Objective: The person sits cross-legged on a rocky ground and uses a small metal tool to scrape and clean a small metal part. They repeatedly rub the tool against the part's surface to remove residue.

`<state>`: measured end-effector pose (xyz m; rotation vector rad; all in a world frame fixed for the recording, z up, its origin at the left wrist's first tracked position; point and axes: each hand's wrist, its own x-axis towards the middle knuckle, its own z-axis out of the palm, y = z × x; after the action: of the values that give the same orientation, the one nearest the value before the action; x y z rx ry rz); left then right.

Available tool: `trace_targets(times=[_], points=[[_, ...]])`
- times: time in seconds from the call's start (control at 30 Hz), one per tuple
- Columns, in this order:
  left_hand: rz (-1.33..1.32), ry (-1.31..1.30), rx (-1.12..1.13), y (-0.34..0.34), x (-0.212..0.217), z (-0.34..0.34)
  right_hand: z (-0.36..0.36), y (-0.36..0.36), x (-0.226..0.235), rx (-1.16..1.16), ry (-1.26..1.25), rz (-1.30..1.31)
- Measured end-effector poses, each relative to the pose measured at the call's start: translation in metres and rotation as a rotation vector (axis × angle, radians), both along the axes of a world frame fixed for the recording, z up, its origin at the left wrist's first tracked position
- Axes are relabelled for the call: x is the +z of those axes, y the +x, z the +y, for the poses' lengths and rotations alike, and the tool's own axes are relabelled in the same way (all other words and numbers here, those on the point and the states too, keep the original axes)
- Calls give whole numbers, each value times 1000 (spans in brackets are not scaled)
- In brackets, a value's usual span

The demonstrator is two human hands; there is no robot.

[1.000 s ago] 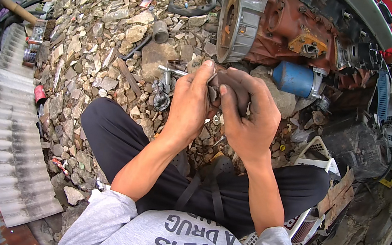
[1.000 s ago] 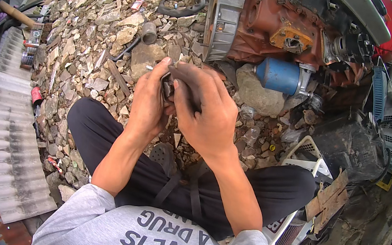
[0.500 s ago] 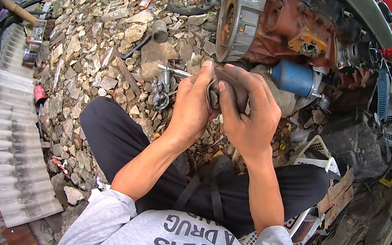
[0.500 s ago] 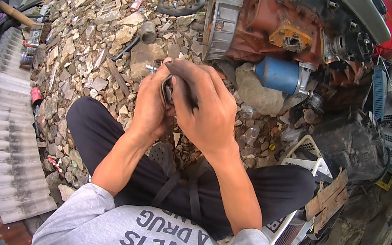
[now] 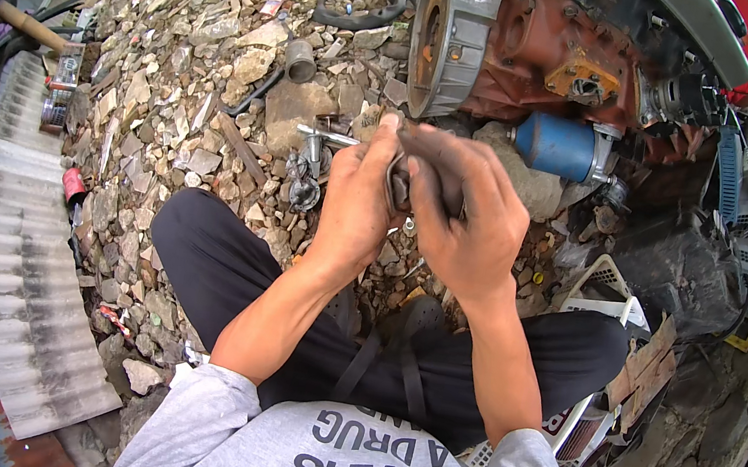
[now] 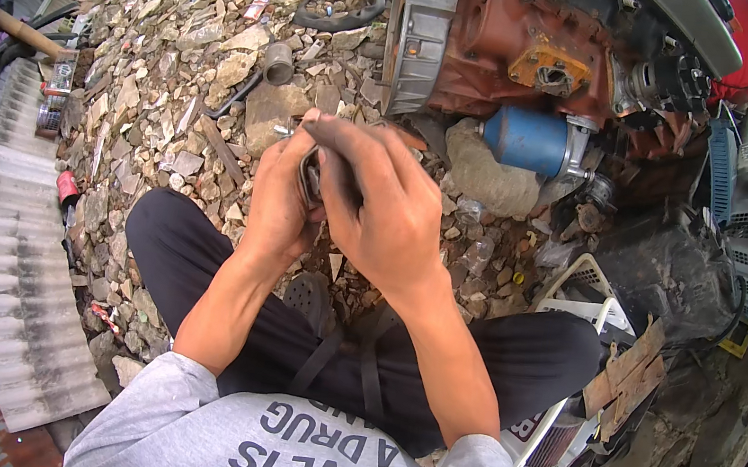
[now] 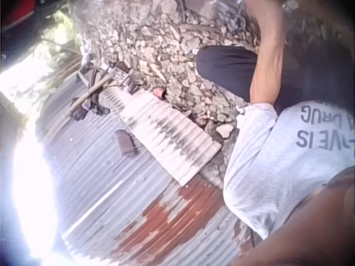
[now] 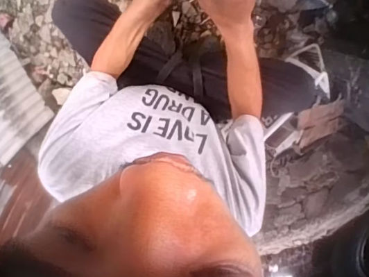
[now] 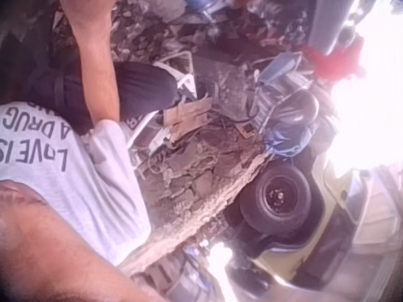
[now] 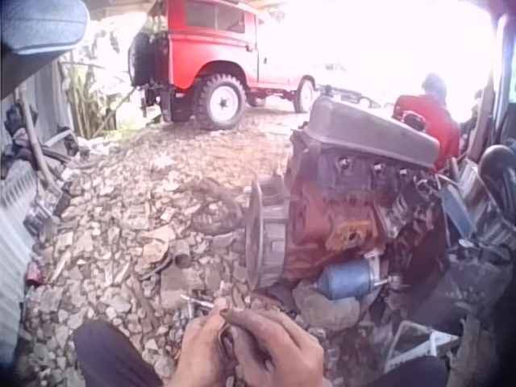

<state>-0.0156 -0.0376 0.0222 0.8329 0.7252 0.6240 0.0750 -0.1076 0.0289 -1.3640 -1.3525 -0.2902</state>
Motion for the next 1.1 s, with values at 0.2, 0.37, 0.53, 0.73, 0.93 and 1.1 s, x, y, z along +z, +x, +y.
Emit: trace_targets(times=[0.2,0.37,0.53,0.73,0.93,1.1], points=[[6,33,-45,-6,-9,4,-6,-2,-3,1,-51,28],[-25,4,-28,-5,-3,3,-9,-3,-7,19,-47,29],[29,-18,-17,3,9,-10,-3,3,-3,-30,14,-45],[54,0,-30,-3,6,-6,-8,-2,-8,21,-33,17],[-15,-16,-80,-11,-5,11,-13,-4,-15,39,-60,2],[82,-47,72,2,19,-16,-6,-3,-9,46,-36,56]])
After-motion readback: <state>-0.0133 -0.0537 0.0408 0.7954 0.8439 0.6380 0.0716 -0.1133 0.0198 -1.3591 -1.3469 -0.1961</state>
